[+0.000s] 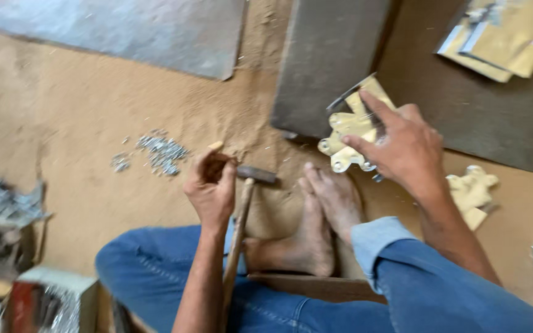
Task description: The person sits on the floor of a metal workshop and hammers small tacks into decorative cut sheet-metal pieces, holding each piece against a metal block. They pick tacks one at a time from a pile on the ground, position them on the piece, and strike them with a hammer, setting finished pieces aside with others.
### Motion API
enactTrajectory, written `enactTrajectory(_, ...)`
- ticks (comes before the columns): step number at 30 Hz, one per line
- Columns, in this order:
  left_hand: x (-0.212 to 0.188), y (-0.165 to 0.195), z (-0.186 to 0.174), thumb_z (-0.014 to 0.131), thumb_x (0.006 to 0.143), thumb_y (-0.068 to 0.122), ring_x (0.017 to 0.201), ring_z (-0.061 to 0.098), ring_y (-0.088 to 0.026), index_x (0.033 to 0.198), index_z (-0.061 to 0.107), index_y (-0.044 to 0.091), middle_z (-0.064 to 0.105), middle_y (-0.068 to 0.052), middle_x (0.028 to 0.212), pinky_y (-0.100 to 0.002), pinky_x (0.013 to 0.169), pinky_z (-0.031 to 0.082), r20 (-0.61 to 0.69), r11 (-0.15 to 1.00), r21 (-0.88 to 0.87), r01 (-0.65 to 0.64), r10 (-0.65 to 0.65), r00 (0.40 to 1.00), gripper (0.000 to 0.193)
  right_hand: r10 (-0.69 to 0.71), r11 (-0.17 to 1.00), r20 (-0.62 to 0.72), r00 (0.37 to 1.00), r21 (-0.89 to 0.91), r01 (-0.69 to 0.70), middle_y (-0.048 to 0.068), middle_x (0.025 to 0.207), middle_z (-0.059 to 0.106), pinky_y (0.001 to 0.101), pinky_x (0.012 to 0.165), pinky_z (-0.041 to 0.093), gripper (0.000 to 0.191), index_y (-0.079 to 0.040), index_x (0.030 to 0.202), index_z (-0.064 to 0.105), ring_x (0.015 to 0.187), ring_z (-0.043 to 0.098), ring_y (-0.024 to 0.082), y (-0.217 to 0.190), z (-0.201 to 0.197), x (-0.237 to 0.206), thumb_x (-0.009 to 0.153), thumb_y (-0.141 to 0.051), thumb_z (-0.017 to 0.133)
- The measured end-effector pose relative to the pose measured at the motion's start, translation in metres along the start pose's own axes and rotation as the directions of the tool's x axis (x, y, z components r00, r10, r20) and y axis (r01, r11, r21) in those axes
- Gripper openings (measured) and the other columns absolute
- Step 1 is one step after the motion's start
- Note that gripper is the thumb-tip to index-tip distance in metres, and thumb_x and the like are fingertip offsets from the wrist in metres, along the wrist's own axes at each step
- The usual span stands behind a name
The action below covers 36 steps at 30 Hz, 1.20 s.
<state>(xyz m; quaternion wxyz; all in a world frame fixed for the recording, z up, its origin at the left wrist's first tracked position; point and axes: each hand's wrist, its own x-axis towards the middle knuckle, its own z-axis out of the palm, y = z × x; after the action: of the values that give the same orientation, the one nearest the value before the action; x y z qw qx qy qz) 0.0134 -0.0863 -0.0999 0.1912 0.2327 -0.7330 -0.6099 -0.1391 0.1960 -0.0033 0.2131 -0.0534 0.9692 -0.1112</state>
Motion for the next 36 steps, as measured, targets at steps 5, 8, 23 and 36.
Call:
enactTrajectory(5,0.014,0.046,0.094,0.08,0.091,-0.001,0.092,0.075,-0.014,0.131,0.068,0.011,0.076,-0.004,0.101,-0.03,0.083,0.066,0.248,0.94,0.099,-0.326,0.294,0.923,0.043,0.02,0.995,-0.02,1.0,0.102,-0.018,0.014,0.101,0.063,0.0504,0.086,0.052,0.087,-0.04,0.152,0.051,0.097,0.067,0.035,0.016,-0.008,-0.006,0.074,-0.07,0.076)
enactTrajectory(8,0.032,0.055,0.129,0.087,0.083,0.011,0.094,0.067,-0.019,0.122,0.073,0.015,0.078,0.0,0.093,-0.04,0.087,0.051,0.299,0.811,0.334,-0.48,0.392,0.87,0.041,0.06,0.99,0.015,0.998,0.124,-0.062,0.013,0.102,0.063,0.049,0.084,0.053,0.091,-0.042,0.152,0.049,0.094,0.068,0.032,0.017,-0.013,-0.006,0.07,-0.071,0.076)
enactTrajectory(23,-0.105,0.047,-0.042,0.066,0.094,0.016,0.062,0.064,-0.043,0.149,0.046,0.004,0.067,-0.021,0.079,-0.047,0.058,0.053,0.346,0.722,0.571,0.389,-0.643,0.683,0.06,-0.144,0.987,0.038,0.989,0.072,0.141,0.017,0.101,0.057,0.0519,0.075,0.053,0.082,-0.045,0.15,0.05,0.089,0.068,0.039,-0.011,0.002,0.009,0.076,-0.066,0.077)
enactTrajectory(36,-0.071,0.086,0.016,0.061,0.101,0.027,0.071,0.062,-0.051,0.119,0.056,0.001,0.066,-0.025,0.079,-0.059,0.058,0.044,0.449,0.769,0.594,-0.237,-0.072,0.891,0.032,-0.231,0.97,-0.058,0.971,-0.087,0.226,0.022,0.105,0.057,0.0537,0.066,0.052,0.081,-0.04,0.153,0.047,0.086,0.067,0.043,-0.015,0.006,0.006,0.08,-0.051,0.08)
